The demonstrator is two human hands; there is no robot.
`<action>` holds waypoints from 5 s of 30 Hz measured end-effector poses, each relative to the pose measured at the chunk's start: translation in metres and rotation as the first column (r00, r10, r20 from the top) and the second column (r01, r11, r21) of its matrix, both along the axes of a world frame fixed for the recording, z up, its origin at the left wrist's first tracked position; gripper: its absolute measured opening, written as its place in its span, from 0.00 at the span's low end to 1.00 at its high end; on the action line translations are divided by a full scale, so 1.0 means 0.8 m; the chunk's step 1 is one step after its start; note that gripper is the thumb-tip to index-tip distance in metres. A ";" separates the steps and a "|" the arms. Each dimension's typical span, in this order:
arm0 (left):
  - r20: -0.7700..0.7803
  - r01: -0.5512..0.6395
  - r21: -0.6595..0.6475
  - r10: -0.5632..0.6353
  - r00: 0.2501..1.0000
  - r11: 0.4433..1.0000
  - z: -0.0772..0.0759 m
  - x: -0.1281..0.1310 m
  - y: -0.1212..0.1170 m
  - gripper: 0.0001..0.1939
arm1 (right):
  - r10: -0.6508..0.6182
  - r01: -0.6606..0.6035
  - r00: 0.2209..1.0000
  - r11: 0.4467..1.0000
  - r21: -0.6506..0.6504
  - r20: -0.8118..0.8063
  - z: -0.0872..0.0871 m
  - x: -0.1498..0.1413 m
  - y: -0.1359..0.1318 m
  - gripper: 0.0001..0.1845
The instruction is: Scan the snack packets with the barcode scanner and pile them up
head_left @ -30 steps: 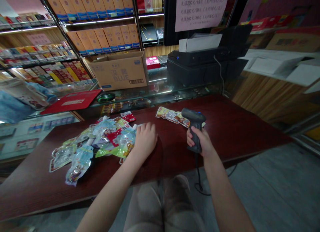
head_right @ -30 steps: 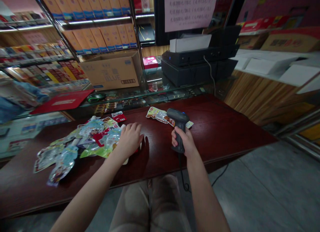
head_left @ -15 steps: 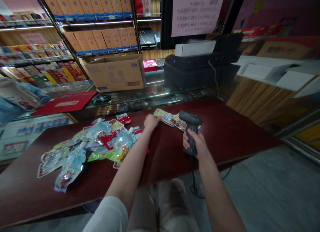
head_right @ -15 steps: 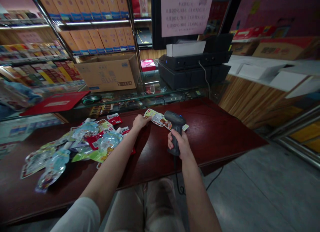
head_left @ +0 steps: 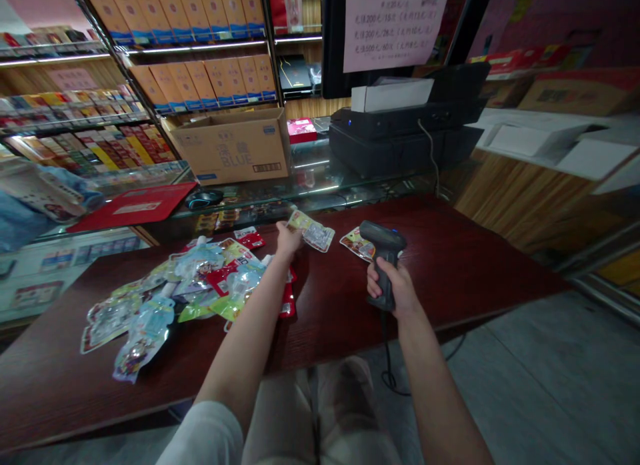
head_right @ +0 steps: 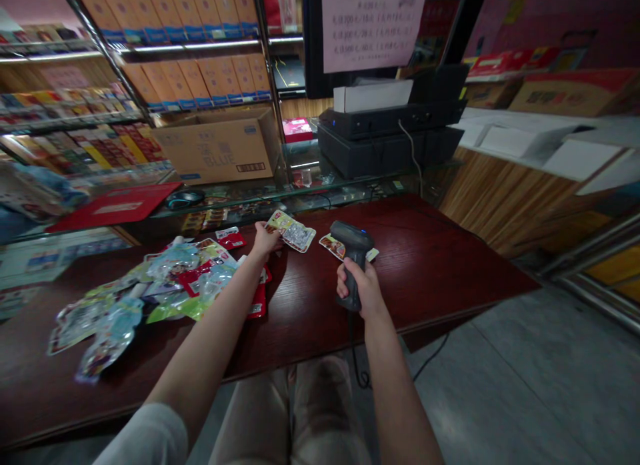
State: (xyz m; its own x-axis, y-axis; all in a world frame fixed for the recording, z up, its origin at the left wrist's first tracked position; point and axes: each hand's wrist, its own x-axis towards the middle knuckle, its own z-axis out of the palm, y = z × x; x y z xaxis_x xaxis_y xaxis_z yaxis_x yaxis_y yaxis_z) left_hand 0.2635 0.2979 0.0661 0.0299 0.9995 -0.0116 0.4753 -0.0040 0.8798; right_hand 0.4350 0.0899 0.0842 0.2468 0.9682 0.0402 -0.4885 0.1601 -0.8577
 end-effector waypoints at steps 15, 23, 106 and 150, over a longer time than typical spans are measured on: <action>0.696 -0.167 0.015 0.109 0.710 0.986 0.065 -0.100 -0.029 0.15 | 0.090 -0.090 0.996 0.996 -0.017 -0.010 0.002 -0.010 0.000 0.15; 0.812 -0.092 -0.005 0.058 0.581 0.996 0.069 -0.166 -0.058 0.19 | 0.269 -0.267 0.962 0.962 -0.052 0.047 0.009 -0.076 0.005 0.22; -0.553 -0.134 0.573 0.503 0.664 0.808 0.102 -0.203 -0.120 0.18 | 0.070 -0.067 0.996 0.997 -0.049 0.049 0.008 -0.012 -0.005 0.18; -0.405 0.260 0.112 -0.195 0.893 0.959 0.000 0.102 -0.081 0.16 | -0.062 0.062 0.997 0.998 -0.003 -0.055 -0.018 0.075 -0.040 0.20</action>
State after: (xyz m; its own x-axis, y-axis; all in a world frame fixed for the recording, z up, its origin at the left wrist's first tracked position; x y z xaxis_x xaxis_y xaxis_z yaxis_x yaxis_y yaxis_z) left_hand 0.3452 0.2332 0.0659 0.2820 0.9552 0.0894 0.7461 -0.2770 0.6054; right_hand 0.4953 0.0580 0.0696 0.3081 0.9511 0.0239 -0.5246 0.1908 -0.8297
